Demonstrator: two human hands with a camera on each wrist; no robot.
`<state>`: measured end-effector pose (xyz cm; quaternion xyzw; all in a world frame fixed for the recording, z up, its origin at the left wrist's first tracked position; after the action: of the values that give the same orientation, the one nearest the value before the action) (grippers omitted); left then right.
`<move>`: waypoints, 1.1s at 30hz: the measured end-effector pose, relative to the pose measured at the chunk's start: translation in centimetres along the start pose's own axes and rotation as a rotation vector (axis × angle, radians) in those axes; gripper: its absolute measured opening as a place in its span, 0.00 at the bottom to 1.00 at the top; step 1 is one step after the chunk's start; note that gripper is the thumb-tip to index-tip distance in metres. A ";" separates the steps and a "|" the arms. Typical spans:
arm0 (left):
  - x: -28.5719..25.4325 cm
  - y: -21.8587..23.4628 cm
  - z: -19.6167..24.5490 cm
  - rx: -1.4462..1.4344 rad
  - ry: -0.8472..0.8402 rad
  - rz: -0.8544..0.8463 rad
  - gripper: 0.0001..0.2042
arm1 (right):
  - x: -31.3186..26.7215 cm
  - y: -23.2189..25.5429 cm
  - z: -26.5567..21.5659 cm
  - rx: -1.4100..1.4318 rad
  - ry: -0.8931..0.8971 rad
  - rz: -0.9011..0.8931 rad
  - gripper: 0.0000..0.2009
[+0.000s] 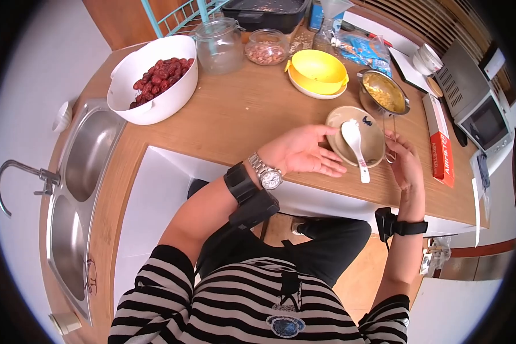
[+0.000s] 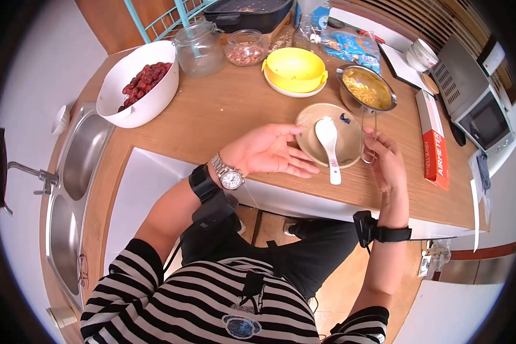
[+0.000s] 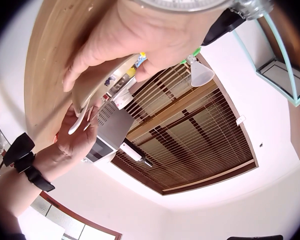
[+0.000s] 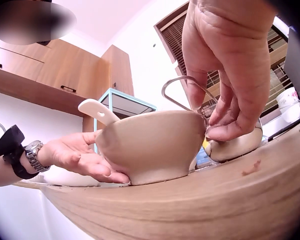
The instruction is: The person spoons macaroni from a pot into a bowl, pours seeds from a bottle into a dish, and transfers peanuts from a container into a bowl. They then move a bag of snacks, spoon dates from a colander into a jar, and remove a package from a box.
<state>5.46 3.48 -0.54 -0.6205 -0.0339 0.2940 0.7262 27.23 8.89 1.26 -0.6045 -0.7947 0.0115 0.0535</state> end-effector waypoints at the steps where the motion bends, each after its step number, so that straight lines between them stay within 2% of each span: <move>1: 0.3 -0.2 -0.3 0.009 -0.002 0.024 0.27 | 0.1 0.1 -0.1 -0.001 0.005 0.007 0.15; 4: 1.2 -0.3 -0.5 -0.044 0.012 0.041 0.27 | 0.3 -0.4 -0.1 0.054 0.010 0.118 0.13; 6: 1.7 -0.3 -0.6 0.041 -0.102 -0.014 0.24 | 0.6 -0.6 0.1 0.128 0.054 0.204 0.13; 12: 1.5 -0.1 -0.6 -0.017 -0.107 -0.008 0.19 | 1.1 0.1 0.9 0.167 0.169 0.213 0.13; 19: 0.1 -0.3 -1.1 0.020 -0.136 0.019 0.18 | 0.5 -0.5 -0.6 0.155 0.156 0.275 0.13; 28: -2.9 0.2 -1.6 0.047 -0.134 0.040 0.19 | -0.9 1.1 -1.1 0.184 0.080 0.188 0.16; 33: -4.1 0.5 -1.7 0.021 -0.125 0.096 0.19 | -2.7 2.8 -1.1 0.206 0.039 0.049 0.16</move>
<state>2.58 0.09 -0.11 -0.5942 -0.0460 0.3670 0.7142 30.77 6.98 1.89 -0.6153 -0.7730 0.0824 0.1306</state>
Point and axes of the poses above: each hand's wrist, its own x-axis towards the middle knuckle, its own y-axis out of the back of the hand, z = x × y, the point moved 3 cm from there along x, towards the middle knuckle, and after that the axes turned 11 degrees about y, right-handed, at the moved point
